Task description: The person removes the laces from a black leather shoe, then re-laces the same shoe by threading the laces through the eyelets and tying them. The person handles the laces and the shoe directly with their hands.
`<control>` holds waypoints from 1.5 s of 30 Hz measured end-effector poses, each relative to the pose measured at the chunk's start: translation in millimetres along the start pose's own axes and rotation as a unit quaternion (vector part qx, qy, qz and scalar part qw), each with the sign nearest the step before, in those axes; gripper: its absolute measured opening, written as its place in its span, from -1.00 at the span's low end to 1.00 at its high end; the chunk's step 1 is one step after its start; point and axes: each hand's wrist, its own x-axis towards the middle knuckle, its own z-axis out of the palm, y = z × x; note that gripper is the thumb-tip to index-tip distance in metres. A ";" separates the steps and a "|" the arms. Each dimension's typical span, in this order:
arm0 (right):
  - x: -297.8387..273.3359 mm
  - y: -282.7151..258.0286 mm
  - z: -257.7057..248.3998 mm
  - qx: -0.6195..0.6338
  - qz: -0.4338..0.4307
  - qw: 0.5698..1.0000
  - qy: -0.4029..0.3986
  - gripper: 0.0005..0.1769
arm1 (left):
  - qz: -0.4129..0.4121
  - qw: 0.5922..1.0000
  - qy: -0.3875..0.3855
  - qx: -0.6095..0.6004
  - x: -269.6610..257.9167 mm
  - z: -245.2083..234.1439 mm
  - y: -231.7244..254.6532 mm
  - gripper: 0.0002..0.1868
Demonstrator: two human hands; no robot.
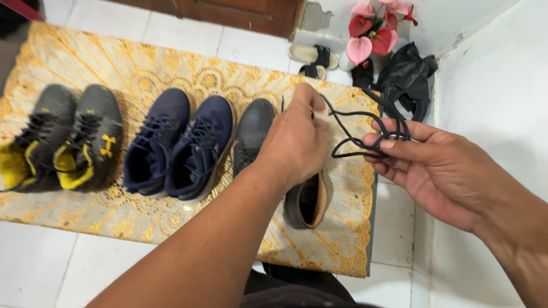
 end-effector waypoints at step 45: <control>-12.8 -49.9 50.2 0.171 -0.144 0.970 -0.097 -0.75 | -0.031 0.923 -0.333 -0.191 21.7 -73.9 -6.5 -0.68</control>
